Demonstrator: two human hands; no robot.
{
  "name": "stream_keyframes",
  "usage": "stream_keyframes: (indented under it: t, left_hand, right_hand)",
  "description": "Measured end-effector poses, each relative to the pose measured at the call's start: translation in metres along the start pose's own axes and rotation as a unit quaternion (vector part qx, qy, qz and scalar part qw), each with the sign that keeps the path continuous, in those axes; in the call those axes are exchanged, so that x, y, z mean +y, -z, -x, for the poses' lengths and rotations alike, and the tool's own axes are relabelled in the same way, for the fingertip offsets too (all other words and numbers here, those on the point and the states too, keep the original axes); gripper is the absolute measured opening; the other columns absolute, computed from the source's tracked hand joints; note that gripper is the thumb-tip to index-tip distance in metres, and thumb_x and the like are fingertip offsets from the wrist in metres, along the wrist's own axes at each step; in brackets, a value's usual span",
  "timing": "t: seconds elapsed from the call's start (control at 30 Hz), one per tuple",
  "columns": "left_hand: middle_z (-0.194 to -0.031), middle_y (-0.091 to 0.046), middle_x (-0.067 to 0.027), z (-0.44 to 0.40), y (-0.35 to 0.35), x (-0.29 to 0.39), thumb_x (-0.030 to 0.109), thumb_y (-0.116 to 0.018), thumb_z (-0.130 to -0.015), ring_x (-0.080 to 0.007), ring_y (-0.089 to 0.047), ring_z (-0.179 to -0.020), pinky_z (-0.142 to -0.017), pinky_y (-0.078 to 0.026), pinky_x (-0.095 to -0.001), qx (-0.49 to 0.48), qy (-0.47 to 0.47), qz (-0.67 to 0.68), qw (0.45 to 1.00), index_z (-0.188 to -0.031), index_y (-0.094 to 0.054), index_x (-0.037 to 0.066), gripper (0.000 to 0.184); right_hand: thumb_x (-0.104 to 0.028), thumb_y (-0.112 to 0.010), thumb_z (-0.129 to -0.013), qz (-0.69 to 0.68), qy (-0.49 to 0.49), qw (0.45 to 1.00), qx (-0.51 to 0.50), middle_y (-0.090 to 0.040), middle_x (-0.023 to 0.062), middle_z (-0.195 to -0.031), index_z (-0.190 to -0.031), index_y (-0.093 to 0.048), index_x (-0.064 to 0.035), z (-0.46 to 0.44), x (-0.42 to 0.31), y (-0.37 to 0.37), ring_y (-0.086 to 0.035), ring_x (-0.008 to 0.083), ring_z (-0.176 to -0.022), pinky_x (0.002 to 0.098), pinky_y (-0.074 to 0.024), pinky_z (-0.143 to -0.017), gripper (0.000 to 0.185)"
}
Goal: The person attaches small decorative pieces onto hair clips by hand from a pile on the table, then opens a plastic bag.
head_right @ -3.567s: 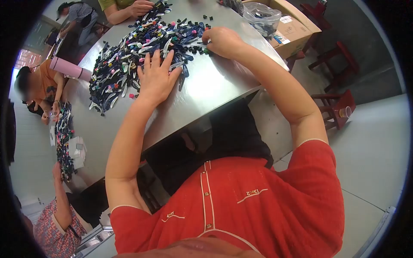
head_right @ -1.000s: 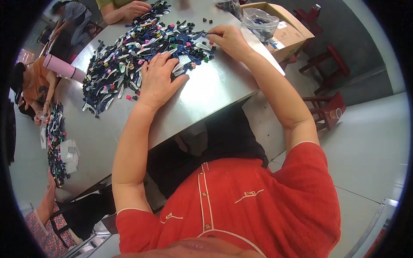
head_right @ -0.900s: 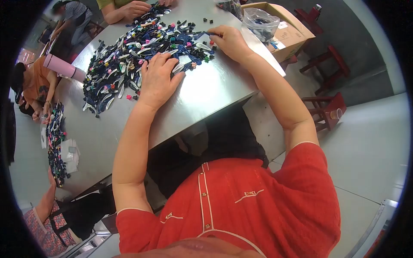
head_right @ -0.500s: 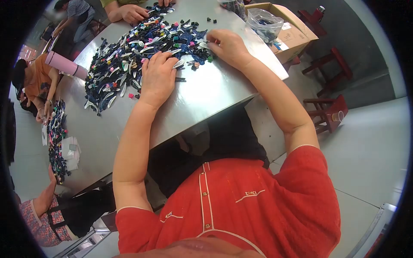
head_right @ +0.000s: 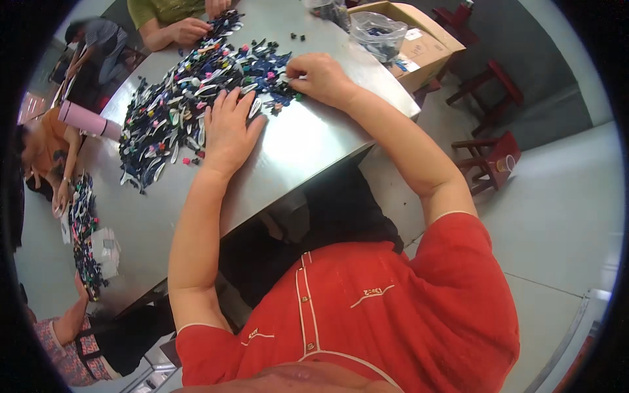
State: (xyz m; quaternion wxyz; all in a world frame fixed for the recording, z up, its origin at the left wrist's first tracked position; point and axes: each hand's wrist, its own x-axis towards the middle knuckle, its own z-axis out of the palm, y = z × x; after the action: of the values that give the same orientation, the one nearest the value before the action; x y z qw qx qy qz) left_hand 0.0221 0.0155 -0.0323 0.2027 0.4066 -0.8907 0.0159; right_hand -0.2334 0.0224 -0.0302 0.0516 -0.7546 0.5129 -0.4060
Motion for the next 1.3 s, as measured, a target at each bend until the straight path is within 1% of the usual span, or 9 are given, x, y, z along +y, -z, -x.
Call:
stream_keyframes:
  t: [0.17, 0.27, 0.57, 0.73, 0.87, 0.93, 1.0, 1.1, 1.3]
  left_hand:
    - [-0.134, -0.056, -0.0123, 0.000, -0.001, 0.003, 0.027, -0.068, -0.089, -0.0332, -0.046, -0.134, -0.113, -0.030, -0.0556, 0.036, -0.042, 0.048, 0.997, -0.128, -0.062, 0.014, 0.042]
    - [-0.133, -0.057, -0.0121, 0.001, 0.001, 0.001, 0.027, -0.068, -0.089, -0.0323, -0.046, -0.134, -0.113, -0.031, -0.0548, 0.031, -0.047, 0.056, 0.997, -0.128, -0.062, 0.014, 0.042]
    - [-0.133, -0.057, -0.0134, 0.003, 0.003, -0.001, 0.028, -0.069, -0.088, -0.0326, -0.045, -0.135, -0.114, -0.030, -0.0533, 0.024, -0.042, 0.070, 0.996, -0.128, -0.063, 0.014, 0.043]
    - [-0.133, -0.058, -0.0142, 0.002, 0.005, -0.001, 0.027, -0.069, -0.089, -0.0326, -0.048, -0.133, -0.114, -0.032, -0.0493, 0.023, -0.047, 0.064, 0.997, -0.130, -0.063, 0.011, 0.044]
    - [-0.131, -0.058, -0.0119, 0.002, 0.002, -0.003, 0.027, -0.071, -0.087, -0.0314, -0.046, -0.134, -0.114, -0.030, -0.0517, 0.031, -0.046, 0.079, 0.995, -0.128, -0.063, 0.014, 0.044]
    - [-0.129, -0.058, -0.0113, 0.002, 0.003, -0.004, 0.027, -0.071, -0.086, -0.0307, -0.047, -0.132, -0.113, -0.031, -0.0514, 0.032, -0.051, 0.083, 0.995, -0.127, -0.063, 0.014, 0.043]
    - [-0.127, -0.059, -0.0107, 0.003, 0.004, -0.005, 0.027, -0.071, -0.086, -0.0300, -0.048, -0.131, -0.113, -0.032, -0.0511, 0.026, -0.045, 0.084, 0.995, -0.126, -0.064, 0.014, 0.043]
    - [-0.123, -0.060, -0.0091, 0.002, 0.006, -0.006, 0.026, -0.073, -0.084, -0.0291, -0.050, -0.128, -0.111, -0.035, -0.0491, 0.045, -0.067, 0.082, 0.993, -0.121, -0.065, 0.014, 0.039]
    - [-0.126, -0.058, -0.0105, 0.001, 0.006, -0.011, 0.027, -0.074, -0.084, -0.0306, -0.052, -0.125, -0.107, -0.037, -0.0481, 0.038, -0.064, 0.065, 0.995, -0.119, -0.064, 0.013, 0.040]
  right_hand:
    - [-0.012, -0.070, -0.082, -0.042, -0.061, 0.997, -0.031, -0.072, 0.0124, -0.089, -0.094, -0.070, -0.0046, 0.001, -0.003, 0.003, -0.070, 0.0265, -0.084, 0.0357, -0.0549, -0.077, 0.014]
    - [-0.005, -0.066, -0.091, -0.128, -0.101, 0.987, 0.003, -0.071, 0.0041, -0.095, -0.105, -0.070, -0.0006, 0.004, 0.001, 0.005, -0.064, 0.0108, -0.090, 0.0276, -0.0515, -0.083, 0.015]
    - [-0.005, -0.068, -0.093, -0.274, -0.186, 0.943, 0.019, -0.070, 0.0015, -0.097, -0.114, -0.067, -0.0003, 0.002, 0.008, 0.025, -0.063, 0.0070, -0.090, 0.0210, -0.0501, -0.082, 0.022]
    - [-0.010, -0.070, -0.093, -0.044, -0.103, 0.960, 0.257, -0.074, 0.0048, -0.100, -0.112, -0.071, 0.0002, -0.012, 0.041, 0.088, -0.068, 0.0113, -0.089, 0.0256, -0.0539, -0.082, 0.022]
    - [-0.015, -0.070, -0.093, 0.268, -0.058, 0.940, 0.203, -0.075, 0.0078, -0.097, -0.111, -0.072, -0.0012, -0.011, 0.086, 0.128, -0.069, 0.0132, -0.087, 0.0264, -0.0536, -0.081, 0.023]
    - [-0.020, -0.070, -0.093, 0.223, -0.166, 0.954, 0.111, -0.075, 0.0101, -0.094, -0.109, -0.073, -0.0017, -0.003, 0.073, 0.127, -0.069, 0.0139, -0.086, 0.0268, -0.0534, -0.081, 0.025]
    - [-0.020, -0.069, -0.094, 0.027, -0.138, 0.979, 0.151, -0.075, 0.0077, -0.093, -0.106, -0.073, 0.0031, -0.001, 0.005, 0.123, -0.069, 0.0134, -0.084, 0.0260, -0.0528, -0.081, 0.026]
    - [-0.020, -0.055, -0.099, -0.190, 0.023, 0.981, 0.025, -0.066, 0.0107, -0.084, -0.084, -0.066, 0.0059, 0.010, -0.139, 0.127, -0.065, 0.0174, -0.081, 0.0273, -0.0501, -0.074, 0.031]
    - [-0.057, -0.056, -0.098, -0.429, 0.268, 0.858, -0.085, -0.068, 0.0139, -0.078, -0.077, -0.069, 0.0017, 0.035, -0.211, 0.105, -0.060, 0.0182, -0.055, 0.0278, -0.0451, -0.052, 0.063]
